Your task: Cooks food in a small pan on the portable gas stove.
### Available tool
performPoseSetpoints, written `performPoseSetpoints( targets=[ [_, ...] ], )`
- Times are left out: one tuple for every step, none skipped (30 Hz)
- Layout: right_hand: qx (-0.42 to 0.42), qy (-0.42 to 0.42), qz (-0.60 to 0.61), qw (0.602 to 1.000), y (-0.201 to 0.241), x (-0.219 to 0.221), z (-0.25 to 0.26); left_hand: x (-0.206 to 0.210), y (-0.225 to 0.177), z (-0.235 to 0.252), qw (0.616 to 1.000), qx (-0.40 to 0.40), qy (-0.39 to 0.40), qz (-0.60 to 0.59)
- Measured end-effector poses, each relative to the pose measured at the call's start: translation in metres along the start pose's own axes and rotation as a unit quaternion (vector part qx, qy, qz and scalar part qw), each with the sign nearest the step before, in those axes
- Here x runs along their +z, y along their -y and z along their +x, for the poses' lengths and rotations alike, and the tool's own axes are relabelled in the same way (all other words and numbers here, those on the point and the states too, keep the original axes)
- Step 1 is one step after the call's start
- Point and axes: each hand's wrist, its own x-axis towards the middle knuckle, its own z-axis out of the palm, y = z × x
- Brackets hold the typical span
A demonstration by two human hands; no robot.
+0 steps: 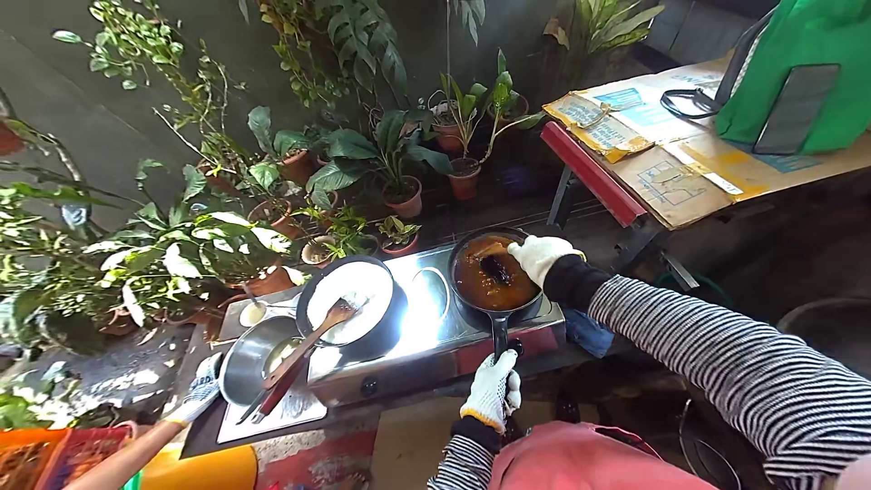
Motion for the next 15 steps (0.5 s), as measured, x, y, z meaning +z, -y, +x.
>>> performPoseSetpoints(
  targets=[
    [-0.001, -0.005, -0.007, 1.0, 0.004, -0.005, 0.006, 0.0, 0.0, 0.0, 1.0, 0.002, 0.0, 0.0],
    [-0.004, -0.007, -0.013, 1.0, 0.008, -0.007, 0.01, 0.0, 0.001, 0.0, 1.0, 0.003, 0.002, -0.002],
    [-0.006, -0.008, -0.016, 1.0, 0.01, -0.006, 0.014, 0.0, 0.001, 0.0, 1.0, 0.003, 0.003, -0.003],
    [-0.007, -0.001, -0.016, 1.0, 0.013, -0.004, 0.017, -0.001, 0.001, 0.001, 1.0, 0.004, 0.005, -0.005],
    [-0.01, 0.008, -0.013, 1.0, 0.014, -0.001, 0.017, -0.001, 0.001, 0.001, 1.0, 0.004, 0.005, -0.008],
    [-0.015, 0.014, -0.01, 1.0, 0.014, 0.005, 0.015, -0.001, 0.001, 0.001, 1.0, 0.004, 0.003, -0.011],
    [-0.018, 0.018, -0.008, 1.0, 0.013, 0.013, 0.01, -0.001, 0.001, 0.001, 1.0, 0.003, 0.003, -0.014],
    [-0.023, 0.018, -0.006, 1.0, 0.01, 0.022, 0.004, -0.001, 0.001, 0.001, 1.0, 0.001, 0.004, -0.018],
    [-0.027, 0.032, -0.011, 0.999, 0.008, 0.025, -0.007, -0.001, 0.001, 0.001, 1.0, 0.0, 0.005, -0.02],
    [-0.033, 0.047, -0.022, 0.998, 0.005, 0.026, -0.02, 0.0, 0.001, 0.001, 1.0, 0.0, 0.006, -0.022],
    [-0.034, 0.062, -0.028, 0.997, 0.001, 0.025, -0.034, 0.0, 0.001, 0.001, 1.0, -0.001, 0.005, -0.022],
    [-0.034, 0.077, -0.035, 0.996, -0.003, 0.022, -0.048, 0.0, 0.001, 0.001, 1.0, 0.0, 0.004, -0.019],
    [-0.03, 0.093, -0.039, 0.994, -0.007, 0.017, -0.062, 0.0, 0.001, 0.002, 1.0, 0.0, 0.004, -0.017],
    [-0.028, 0.103, -0.047, 0.993, -0.012, 0.012, -0.073, 0.0, 0.001, 0.001, 1.0, 0.003, 0.003, -0.015],
    [-0.023, 0.109, -0.052, 0.992, -0.017, 0.006, -0.082, 0.0, 0.002, 0.001, 1.0, 0.007, 0.004, -0.009]
  ],
)
